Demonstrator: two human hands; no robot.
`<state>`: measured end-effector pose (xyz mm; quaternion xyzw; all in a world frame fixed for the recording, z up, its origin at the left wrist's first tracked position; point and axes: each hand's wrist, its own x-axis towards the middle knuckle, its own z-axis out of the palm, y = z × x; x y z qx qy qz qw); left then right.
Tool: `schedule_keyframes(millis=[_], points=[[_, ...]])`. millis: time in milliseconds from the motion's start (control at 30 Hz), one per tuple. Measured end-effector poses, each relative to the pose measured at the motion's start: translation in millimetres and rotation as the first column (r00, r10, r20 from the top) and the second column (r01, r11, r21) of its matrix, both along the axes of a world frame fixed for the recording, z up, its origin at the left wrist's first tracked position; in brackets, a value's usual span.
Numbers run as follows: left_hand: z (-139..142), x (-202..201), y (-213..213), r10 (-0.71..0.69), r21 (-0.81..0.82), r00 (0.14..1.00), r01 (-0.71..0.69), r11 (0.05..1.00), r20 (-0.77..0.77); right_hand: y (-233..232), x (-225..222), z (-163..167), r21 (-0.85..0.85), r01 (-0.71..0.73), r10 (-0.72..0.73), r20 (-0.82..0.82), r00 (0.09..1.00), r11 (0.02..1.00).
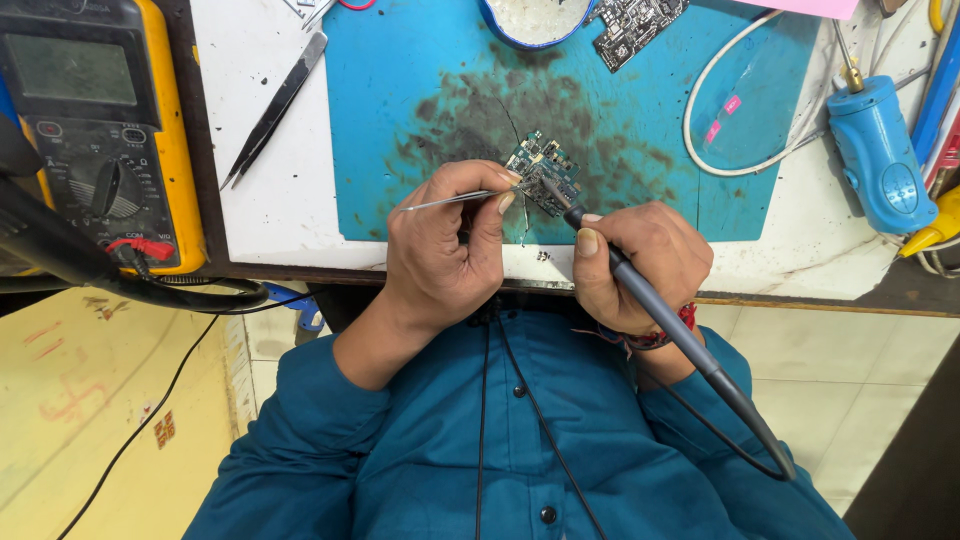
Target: The person solders a small circuit board on a workbench, holding the board with one hand while applying a soldering iron to its components. They steady the board with tweezers and continue soldering different points on the board throughout the clip.
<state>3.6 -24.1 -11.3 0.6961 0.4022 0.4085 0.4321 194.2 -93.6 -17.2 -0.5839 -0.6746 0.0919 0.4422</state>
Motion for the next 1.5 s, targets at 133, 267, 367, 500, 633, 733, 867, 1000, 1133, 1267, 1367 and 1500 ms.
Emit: schedule_keyframes(millis=[133, 267, 367, 500, 633, 733, 867, 1000, 1133, 1267, 1367, 1500], points=[[0.1, 0.3, 0.1, -0.002, -0.001, 1.0, 0.002, 1.0, 0.003, -0.4, 0.2, 0.2, 0.0, 0.003, -0.003, 0.0, 1.0, 1.0], [0.0, 0.1, -0.1, 0.0, -0.001, 1.0, 0.0, 1.0, 0.008, -1.3, 0.9, 0.2, -0.013, 0.0, 0.0, 0.007, 1.0, 1.0], [-0.3, -0.3, -0.3, 0.003, 0.006, 1.0, -0.003, 1.0, -0.005, -1.6, 1.1, -0.3, 0.0, 0.001, -0.001, 0.001, 1.0, 1.0], [-1.3, 0.3, -0.6, 0.005, 0.03, 0.999, -0.006, 1.0, 0.042, -2.0, 1.2, -0.5, -0.004, 0.008, -0.008, -0.011, 1.0, 1.0], [-1.5, 0.1, -0.7, 0.009, 0.028, 1.0, -0.009, 1.0, 0.02, -1.7, 0.5, -0.3, -0.006, 0.009, -0.009, 0.0, 1.0, 1.0], [-1.5, 0.6, -0.2, 0.008, 0.02, 1.0, -0.009, 1.0, 0.017, -0.7, 1.1, 0.0, -0.003, 0.005, -0.005, 0.0, 1.0, 1.0], [-0.8, 0.0, -0.1, 0.005, 0.01, 1.0, -0.005, 1.0, 0.014, -1.0, 1.2, 0.5, -0.007, -0.001, 0.001, 0.014, 1.0, 1.0], [-0.5, 0.7, -0.1, 0.006, -0.012, 1.0, -0.006, 1.0, 0.012, -0.8, 1.1, 0.1, -0.005, 0.002, -0.002, 0.006, 1.0, 1.0], [0.0, 0.3, -0.4, 0.009, -0.013, 1.0, -0.009, 1.0, 0.012, -0.7, 1.0, -0.3, -0.002, 0.004, -0.004, 0.01, 1.0, 1.0], [-0.1, 0.0, -0.4, 0.01, -0.033, 1.0, -0.01, 0.999, 0.003, -0.9, 1.6, 0.0, -0.003, 0.001, -0.001, 0.009, 1.0, 1.0], [-0.7, 1.4, -0.7, 0.006, 0.011, 1.0, -0.006, 1.0, 0.029, -1.6, 1.7, 0.2, -0.012, 0.009, -0.008, 0.007, 1.0, 1.0], [-0.5, 0.7, -0.7, 0.01, 0.001, 1.0, -0.01, 1.0, 0.004, -1.5, 1.7, 0.3, -0.011, 0.01, -0.009, 0.018, 1.0, 1.0]])
